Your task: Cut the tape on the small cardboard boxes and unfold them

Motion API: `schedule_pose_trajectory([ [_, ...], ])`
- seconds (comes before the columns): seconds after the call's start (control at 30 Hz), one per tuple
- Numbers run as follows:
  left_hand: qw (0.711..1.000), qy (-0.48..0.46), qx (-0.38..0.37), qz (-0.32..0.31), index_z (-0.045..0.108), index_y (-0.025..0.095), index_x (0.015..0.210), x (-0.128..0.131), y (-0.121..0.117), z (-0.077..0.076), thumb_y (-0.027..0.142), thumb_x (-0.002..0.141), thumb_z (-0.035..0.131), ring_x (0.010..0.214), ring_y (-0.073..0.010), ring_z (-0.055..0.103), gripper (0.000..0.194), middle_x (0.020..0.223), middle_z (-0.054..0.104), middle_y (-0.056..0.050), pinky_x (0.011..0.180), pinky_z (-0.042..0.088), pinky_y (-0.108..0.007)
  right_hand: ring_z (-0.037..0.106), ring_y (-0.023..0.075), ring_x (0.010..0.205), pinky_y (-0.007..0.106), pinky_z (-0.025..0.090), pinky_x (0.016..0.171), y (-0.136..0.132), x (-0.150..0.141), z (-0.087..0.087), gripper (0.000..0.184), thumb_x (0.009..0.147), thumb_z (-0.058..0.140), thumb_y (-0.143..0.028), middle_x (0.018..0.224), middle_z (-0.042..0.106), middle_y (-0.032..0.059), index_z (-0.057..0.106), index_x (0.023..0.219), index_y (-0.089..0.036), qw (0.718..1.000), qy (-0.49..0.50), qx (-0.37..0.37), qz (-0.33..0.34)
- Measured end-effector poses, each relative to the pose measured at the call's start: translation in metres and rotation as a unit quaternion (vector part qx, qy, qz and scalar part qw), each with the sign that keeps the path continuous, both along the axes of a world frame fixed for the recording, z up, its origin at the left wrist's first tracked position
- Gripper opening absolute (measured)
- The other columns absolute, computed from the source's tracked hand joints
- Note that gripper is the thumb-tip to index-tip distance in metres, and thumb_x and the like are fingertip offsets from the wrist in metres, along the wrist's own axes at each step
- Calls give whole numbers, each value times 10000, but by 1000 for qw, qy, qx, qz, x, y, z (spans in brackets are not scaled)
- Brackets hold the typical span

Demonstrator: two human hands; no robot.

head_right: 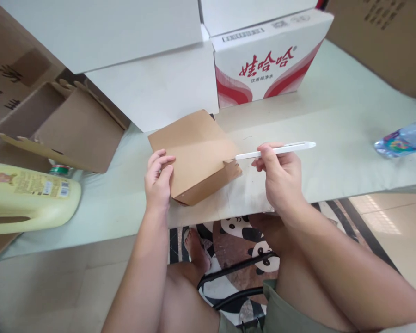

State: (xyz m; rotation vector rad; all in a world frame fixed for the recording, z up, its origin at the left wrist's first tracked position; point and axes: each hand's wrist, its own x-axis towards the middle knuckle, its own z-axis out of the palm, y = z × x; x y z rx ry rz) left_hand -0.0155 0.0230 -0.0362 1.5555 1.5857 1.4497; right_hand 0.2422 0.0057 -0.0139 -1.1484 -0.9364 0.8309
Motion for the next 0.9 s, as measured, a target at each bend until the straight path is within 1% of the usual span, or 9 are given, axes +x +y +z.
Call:
schedule_pose_trajectory([
  [0.27, 1000, 1, 2, 7, 695, 232, 905, -1, 0, 0, 204, 807, 557, 1315, -252, 490, 172, 1284, 576, -69, 1131, 378, -416, 510, 121, 495, 271, 405, 494, 7, 30, -4, 155, 806, 725, -335, 510, 462, -61, 638, 744, -222, 996, 50, -18, -74],
  [0.33, 1000, 10, -4, 7, 698, 230, 910, -1, -2, 1, 202, 808, 554, 1318, -249, 489, 179, 1290, 580, -70, 1127, 382, -410, 510, 122, 483, 268, 396, 486, 7, 39, -9, 168, 805, 713, -339, 517, 467, -62, 620, 720, -228, 994, 28, -7, -109],
  [0.4, 1000, 18, -9, 6, 700, 227, 918, -1, -3, 2, 205, 811, 553, 1319, -245, 490, 184, 1303, 582, -71, 1125, 385, -403, 559, 137, 512, 272, 408, 493, 5, 47, -13, 163, 824, 686, -365, 563, 527, -44, 626, 748, -234, 991, -36, 3, -128],
  [0.5, 999, 31, -8, 4, 705, 223, 926, -2, -6, 3, 220, 812, 563, 1319, -244, 495, 182, 1313, 585, -77, 1129, 383, -399, 672, 192, 662, 312, 485, 588, 3, 57, -21, 174, 863, 641, -390, 726, 670, 6, 670, 958, -247, 978, -193, -31, -78],
  [0.57, 999, 38, -6, 4, 708, 221, 939, -4, -8, 4, 240, 819, 571, 1326, -248, 493, 183, 1329, 581, -82, 1135, 376, -404, 706, 230, 764, 363, 520, 688, 3, 62, -27, 248, 890, 592, -364, 829, 726, 39, 662, 1098, -250, 951, -301, -70, -15],
  [0.7, 999, 45, -10, 13, 706, 224, 988, -11, -15, 4, 333, 856, 589, 1367, -265, 463, 207, 1384, 560, -98, 1159, 340, -430, 679, 320, 971, 443, 515, 786, 8, 68, -39, 384, 861, 499, -200, 1044, 744, 114, 654, 1211, -232, 849, -508, -111, 94],
  [0.77, 999, 43, -11, 16, 700, 225, 1010, -16, -19, 3, 385, 868, 597, 1389, -272, 444, 238, 1416, 545, -107, 1174, 312, -444, 650, 354, 1026, 478, 506, 820, 12, 69, -44, 422, 841, 468, -164, 1097, 726, 144, 661, 1214, -205, 805, -567, -119, 130],
  [0.83, 999, 32, -15, 14, 691, 228, 1027, -21, -22, 1, 426, 871, 606, 1411, -277, 424, 266, 1452, 521, -113, 1184, 289, -451, 639, 361, 1036, 498, 500, 848, 14, 69, -45, 403, 842, 444, -161, 1091, 719, 153, 676, 1170, -189, 797, -574, -120, 142],
  [0.9, 999, 18, -23, 13, 681, 232, 1047, -25, -25, 0, 453, 870, 613, 1428, -281, 406, 291, 1486, 495, -114, 1190, 275, -455, 640, 341, 1038, 492, 500, 869, 14, 66, -42, 392, 823, 440, -147, 1094, 717, 136, 680, 1130, -197, 827, -532, -108, 145],
])
